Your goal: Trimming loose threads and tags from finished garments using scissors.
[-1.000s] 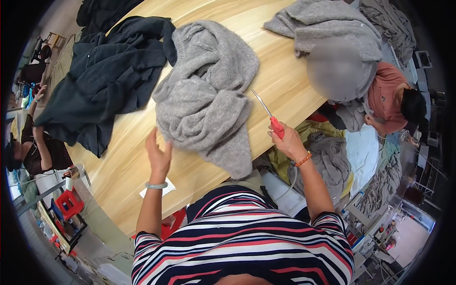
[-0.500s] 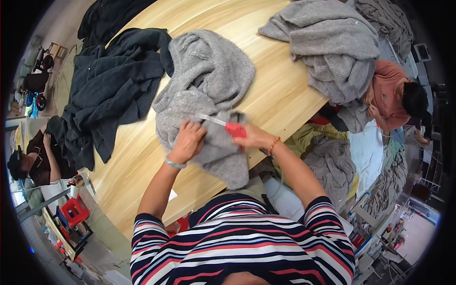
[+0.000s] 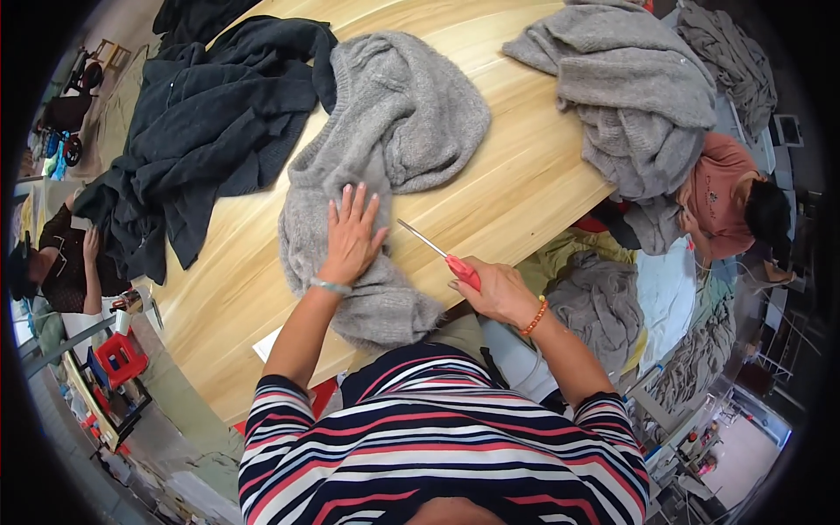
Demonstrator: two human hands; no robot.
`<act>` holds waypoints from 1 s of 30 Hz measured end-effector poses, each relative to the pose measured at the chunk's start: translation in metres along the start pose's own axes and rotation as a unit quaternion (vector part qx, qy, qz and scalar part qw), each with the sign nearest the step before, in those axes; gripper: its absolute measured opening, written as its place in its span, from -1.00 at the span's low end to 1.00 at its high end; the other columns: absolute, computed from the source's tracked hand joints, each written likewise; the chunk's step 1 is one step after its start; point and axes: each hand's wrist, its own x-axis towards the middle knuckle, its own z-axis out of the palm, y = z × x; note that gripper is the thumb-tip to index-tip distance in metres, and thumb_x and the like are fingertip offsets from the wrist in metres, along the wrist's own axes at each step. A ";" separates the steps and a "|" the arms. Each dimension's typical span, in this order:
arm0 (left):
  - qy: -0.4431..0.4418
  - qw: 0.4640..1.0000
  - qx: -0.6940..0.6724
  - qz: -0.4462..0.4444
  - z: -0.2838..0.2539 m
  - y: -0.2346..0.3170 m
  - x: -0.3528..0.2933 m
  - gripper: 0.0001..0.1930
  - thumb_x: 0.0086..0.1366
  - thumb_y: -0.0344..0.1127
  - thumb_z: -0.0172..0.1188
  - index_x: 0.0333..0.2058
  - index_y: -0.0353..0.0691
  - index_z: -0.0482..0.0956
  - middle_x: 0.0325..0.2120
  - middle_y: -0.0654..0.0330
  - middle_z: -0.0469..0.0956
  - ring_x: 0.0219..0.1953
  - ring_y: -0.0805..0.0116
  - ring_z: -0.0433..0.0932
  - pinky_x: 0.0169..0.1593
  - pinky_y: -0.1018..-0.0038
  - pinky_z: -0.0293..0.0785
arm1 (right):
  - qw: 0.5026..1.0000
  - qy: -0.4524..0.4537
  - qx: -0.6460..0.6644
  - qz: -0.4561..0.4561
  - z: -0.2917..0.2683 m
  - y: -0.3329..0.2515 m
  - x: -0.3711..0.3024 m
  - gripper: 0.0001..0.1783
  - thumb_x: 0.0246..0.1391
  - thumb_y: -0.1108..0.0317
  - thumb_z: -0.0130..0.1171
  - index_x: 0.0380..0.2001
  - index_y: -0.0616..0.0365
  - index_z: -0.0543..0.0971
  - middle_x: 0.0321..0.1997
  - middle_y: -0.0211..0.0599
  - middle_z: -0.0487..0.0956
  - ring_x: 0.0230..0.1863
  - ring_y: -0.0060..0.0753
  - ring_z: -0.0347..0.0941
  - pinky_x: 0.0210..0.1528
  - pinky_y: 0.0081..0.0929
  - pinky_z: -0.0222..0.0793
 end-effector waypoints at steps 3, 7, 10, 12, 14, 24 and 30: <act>-0.015 0.999 -0.005 -0.036 0.024 -0.019 0.005 -0.39 0.19 -0.07 0.18 0.20 -0.06 0.31 0.33 0.04 0.04 0.36 -0.02 -0.02 0.24 -0.14 0.01 | 0.999 0.002 -0.049 0.018 -0.009 -0.019 0.007 -0.59 0.11 0.01 0.07 -0.22 0.15 0.51 -0.39 0.06 0.59 -0.29 0.16 0.52 -0.19 -0.06 0.41; -0.022 0.998 -0.056 -0.012 0.025 -0.033 0.010 -0.42 0.18 -0.03 0.19 0.19 0.07 0.34 0.30 0.09 0.10 0.35 -0.02 0.01 0.19 -0.23 0.05 | 0.999 0.021 -0.034 -0.032 -0.011 -0.031 0.032 -0.62 0.10 0.04 0.09 -0.29 0.18 0.51 -0.43 0.07 0.58 -0.30 0.13 0.53 -0.21 -0.06 0.42; -0.018 0.997 -0.072 0.001 0.028 -0.039 0.012 -0.42 0.17 -0.04 0.19 0.18 0.07 0.34 0.28 0.11 0.16 0.35 -0.01 0.02 0.18 -0.23 0.08 | 0.997 0.017 -0.042 -0.064 -0.016 -0.057 0.063 -0.64 0.08 0.07 0.10 -0.31 0.19 0.52 -0.42 0.04 0.59 -0.29 0.10 0.55 -0.21 -0.07 0.43; 0.019 0.995 -0.097 0.013 0.034 -0.046 0.011 -0.44 0.19 -0.15 0.18 0.18 -0.04 0.34 0.23 0.05 0.23 0.31 0.04 0.12 0.21 -0.03 0.17 | 0.995 0.018 -0.068 -0.076 -0.017 -0.069 0.081 -0.63 0.07 0.07 0.11 -0.32 0.20 0.54 -0.39 0.00 0.61 -0.27 0.08 0.55 -0.19 -0.11 0.43; 0.089 0.951 -0.288 -0.072 0.041 -0.053 0.013 -0.45 0.18 -0.23 0.18 0.17 -0.11 0.35 0.20 0.00 0.26 0.26 0.04 0.20 0.21 0.09 0.20 | 0.995 0.013 -0.073 -0.074 -0.014 -0.064 0.084 -0.63 0.06 0.06 0.12 -0.32 0.20 0.55 -0.38 0.00 0.61 -0.26 0.08 0.55 -0.17 -0.11 0.43; 0.132 0.901 -0.375 -0.175 0.050 -0.085 0.012 -0.33 0.06 -0.43 0.29 0.19 -0.26 0.30 0.05 0.02 0.38 -0.16 0.30 0.48 -0.01 0.48 0.43 | 0.998 0.002 -0.032 -0.053 -0.016 -0.072 0.071 -0.65 0.05 0.11 0.10 -0.34 0.22 0.57 -0.34 0.07 0.60 -0.22 0.09 0.55 -0.14 -0.12 0.43; 0.136 0.810 -0.529 -0.213 0.061 -0.079 0.015 -0.25 0.00 -0.45 0.36 0.20 -0.29 0.24 -0.02 0.03 0.41 -0.18 0.35 0.49 -0.05 0.49 0.45 | 0.996 -0.026 -0.059 -0.061 0.000 -0.063 0.086 -0.64 0.04 0.08 0.12 -0.41 0.22 0.58 -0.39 0.07 0.59 -0.26 0.11 0.54 -0.19 -0.09 0.43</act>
